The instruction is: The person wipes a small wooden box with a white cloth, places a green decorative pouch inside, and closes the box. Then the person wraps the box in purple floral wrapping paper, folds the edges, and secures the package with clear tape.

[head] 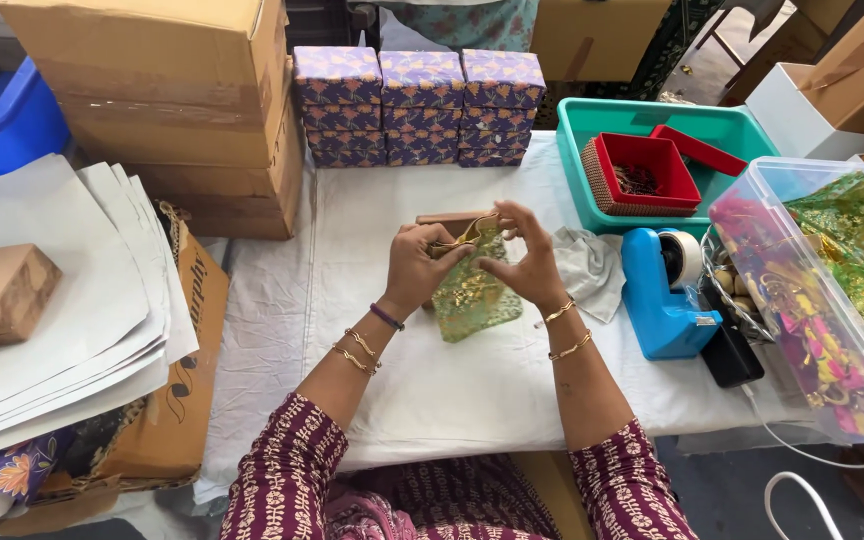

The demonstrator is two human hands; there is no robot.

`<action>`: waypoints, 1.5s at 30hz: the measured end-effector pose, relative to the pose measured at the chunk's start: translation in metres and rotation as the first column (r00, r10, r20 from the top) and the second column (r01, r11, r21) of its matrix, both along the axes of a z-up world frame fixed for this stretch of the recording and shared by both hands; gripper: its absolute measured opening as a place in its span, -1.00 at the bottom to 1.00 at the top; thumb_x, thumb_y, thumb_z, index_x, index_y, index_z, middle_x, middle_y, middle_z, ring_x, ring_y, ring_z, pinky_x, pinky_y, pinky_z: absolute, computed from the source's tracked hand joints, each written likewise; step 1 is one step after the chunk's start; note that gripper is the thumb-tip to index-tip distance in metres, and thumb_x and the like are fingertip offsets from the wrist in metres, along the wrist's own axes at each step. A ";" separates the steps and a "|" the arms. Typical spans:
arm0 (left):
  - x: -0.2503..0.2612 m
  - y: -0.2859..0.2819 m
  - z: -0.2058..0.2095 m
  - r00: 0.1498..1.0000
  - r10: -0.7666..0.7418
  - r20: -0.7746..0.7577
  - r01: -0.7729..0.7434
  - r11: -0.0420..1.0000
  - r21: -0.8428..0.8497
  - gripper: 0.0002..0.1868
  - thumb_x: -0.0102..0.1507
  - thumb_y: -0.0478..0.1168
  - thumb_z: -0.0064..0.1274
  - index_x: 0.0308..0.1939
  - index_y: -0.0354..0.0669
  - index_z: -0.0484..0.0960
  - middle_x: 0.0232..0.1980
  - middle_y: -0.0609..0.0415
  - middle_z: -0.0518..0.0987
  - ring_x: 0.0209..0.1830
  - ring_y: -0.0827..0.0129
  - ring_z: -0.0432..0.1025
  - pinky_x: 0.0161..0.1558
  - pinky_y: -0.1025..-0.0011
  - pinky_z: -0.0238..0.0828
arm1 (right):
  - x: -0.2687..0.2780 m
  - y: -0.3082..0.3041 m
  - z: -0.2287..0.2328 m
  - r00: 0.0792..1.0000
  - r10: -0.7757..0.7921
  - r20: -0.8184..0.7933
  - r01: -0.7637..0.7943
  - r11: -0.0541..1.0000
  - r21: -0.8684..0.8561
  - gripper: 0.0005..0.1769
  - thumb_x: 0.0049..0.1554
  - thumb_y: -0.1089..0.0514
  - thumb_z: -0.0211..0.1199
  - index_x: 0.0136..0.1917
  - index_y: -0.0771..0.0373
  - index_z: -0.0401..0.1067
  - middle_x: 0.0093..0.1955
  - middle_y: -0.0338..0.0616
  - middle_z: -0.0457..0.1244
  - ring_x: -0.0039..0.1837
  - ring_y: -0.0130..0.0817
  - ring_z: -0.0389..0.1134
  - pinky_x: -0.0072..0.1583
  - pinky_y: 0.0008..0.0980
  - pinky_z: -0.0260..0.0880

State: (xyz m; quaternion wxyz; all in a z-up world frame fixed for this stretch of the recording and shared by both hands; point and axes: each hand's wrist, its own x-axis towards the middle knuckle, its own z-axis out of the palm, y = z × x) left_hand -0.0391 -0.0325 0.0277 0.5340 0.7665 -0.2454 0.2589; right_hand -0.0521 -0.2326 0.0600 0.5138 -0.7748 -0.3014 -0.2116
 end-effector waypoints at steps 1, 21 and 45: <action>-0.001 0.000 0.002 0.998 0.024 -0.052 -0.023 1.000 0.011 -0.65 0.12 -0.10 0.44 -0.51 -0.23 0.61 -0.51 0.09 0.61 -0.43 0.37 0.42 -0.23 0.36 0.35 | 0.000 0.001 -0.002 0.994 -0.028 0.108 0.030 0.999 -0.020 -0.34 -0.04 0.23 0.53 0.28 0.25 0.33 0.10 -0.23 0.35 0.11 -0.46 0.41 0.07 -0.52 0.38; 0.010 0.012 -0.004 0.903 -0.411 -0.127 0.398 0.910 -0.114 -0.47 0.08 -0.06 0.45 -0.02 -0.14 0.51 -0.07 0.18 0.55 -0.05 0.55 0.49 -0.02 0.54 0.52 | 0.020 -0.024 -0.024 0.993 0.102 -0.053 -0.104 0.994 -0.038 -0.75 0.12 0.16 0.44 -0.20 0.30 0.41 -0.02 -0.25 0.21 0.02 -0.50 0.26 0.06 -0.47 0.32; 0.005 -0.002 -0.022 0.956 -0.292 -0.010 0.280 0.907 0.316 -0.75 0.19 -0.44 0.13 -0.06 -0.15 0.67 -0.05 0.05 0.61 -0.15 0.14 0.58 -0.06 0.30 0.58 | 0.134 -0.217 0.000 0.350 -0.936 0.044 0.657 0.212 -0.724 -0.65 0.22 -0.17 0.32 0.13 0.04 0.63 0.18 0.06 0.39 0.23 0.07 0.40 0.18 0.03 0.41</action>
